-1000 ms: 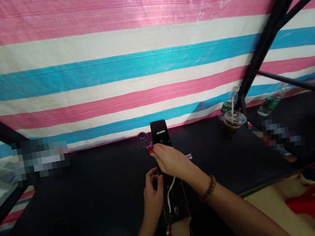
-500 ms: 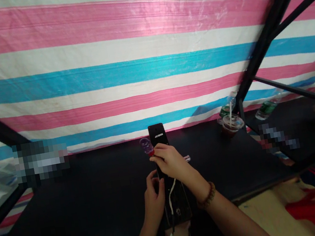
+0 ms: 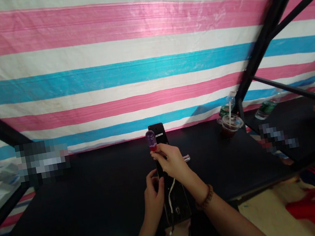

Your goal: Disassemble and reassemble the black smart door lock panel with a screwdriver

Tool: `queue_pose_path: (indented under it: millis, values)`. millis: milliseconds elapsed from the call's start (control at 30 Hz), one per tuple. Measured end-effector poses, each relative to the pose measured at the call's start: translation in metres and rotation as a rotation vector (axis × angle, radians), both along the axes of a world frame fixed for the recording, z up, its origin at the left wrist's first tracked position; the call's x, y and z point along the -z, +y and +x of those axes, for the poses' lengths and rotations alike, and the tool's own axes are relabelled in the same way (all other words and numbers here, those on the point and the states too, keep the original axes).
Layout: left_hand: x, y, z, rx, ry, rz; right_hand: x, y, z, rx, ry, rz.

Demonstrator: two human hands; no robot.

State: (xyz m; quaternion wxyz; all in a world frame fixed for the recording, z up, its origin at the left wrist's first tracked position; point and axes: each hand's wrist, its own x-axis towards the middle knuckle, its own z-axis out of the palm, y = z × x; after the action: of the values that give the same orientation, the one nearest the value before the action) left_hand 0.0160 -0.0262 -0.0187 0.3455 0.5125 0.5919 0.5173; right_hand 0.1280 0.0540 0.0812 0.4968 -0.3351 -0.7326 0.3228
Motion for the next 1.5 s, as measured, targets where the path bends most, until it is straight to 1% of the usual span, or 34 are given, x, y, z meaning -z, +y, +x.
queue_pose_path:
  millis: [67, 133, 267, 367, 467, 533, 633, 700, 767, 833, 933, 1000, 1067, 1233, 1367, 1433, 1500]
  values:
    - [-0.001, 0.001, 0.000, -0.011, 0.003, 0.003, 0.000, -0.001, 0.000, -0.020, -0.003, -0.017]
    - [-0.004, 0.005, -0.002, -0.035, -0.014, 0.017, -0.001, -0.003, -0.001, 0.003, -0.020, 0.007]
    - [-0.017, 0.028, -0.013, -0.084, -0.097, 0.068, 0.001, -0.001, -0.004, 0.069, 0.027, 0.036]
    - [-0.027, 0.049, -0.022, -0.038, -0.050, 0.115, 0.004, 0.000, -0.003, 0.076, 0.059, -0.011]
    - [-0.030, 0.059, -0.026, -0.010, 0.027, 0.163, 0.003, -0.002, 0.000, 0.046, 0.050, -0.021]
    - [-0.028, 0.060, -0.025, -0.028, 0.043, 0.184, 0.001, -0.005, 0.001, 0.044, 0.022, 0.014]
    - [-0.023, 0.056, -0.021, -0.064, 0.047, 0.205, 0.003, -0.009, -0.002, 0.097, -0.008, 0.073]
    - [-0.021, 0.054, -0.018, -0.087, 0.048, 0.213, 0.008, -0.009, -0.004, 0.135, 0.018, 0.064]
    - [-0.020, 0.053, -0.016, -0.106, 0.045, 0.216, 0.012, -0.008, -0.006, 0.146, 0.061, 0.017]
    - [-0.020, 0.053, -0.016, -0.116, 0.040, 0.218, 0.015, -0.007, -0.005, 0.112, 0.070, -0.021]
    - [-0.022, 0.054, -0.016, -0.120, 0.034, 0.219, 0.014, -0.007, -0.001, 0.044, 0.014, -0.035]
    - [-0.023, 0.055, -0.016, -0.121, 0.033, 0.217, 0.013, -0.007, 0.001, 0.040, 0.013, -0.043]
    - [-0.022, 0.056, -0.017, -0.122, 0.034, 0.214, 0.014, -0.008, 0.004, 0.051, 0.071, -0.065]
    - [-0.020, 0.057, -0.019, -0.123, 0.044, 0.211, 0.013, -0.009, 0.013, 0.089, 0.294, -0.160]
    - [-0.024, 0.051, -0.018, -0.141, 0.079, 0.240, 0.008, -0.014, 0.017, 0.114, 0.484, -0.240]
    - [-0.029, 0.045, -0.018, -0.138, 0.144, 0.291, 0.012, -0.017, 0.017, 0.112, 0.596, -0.306]
    - [-0.031, 0.038, -0.021, -0.115, 0.207, 0.343, 0.020, -0.020, 0.016, 0.103, 0.698, -0.386]
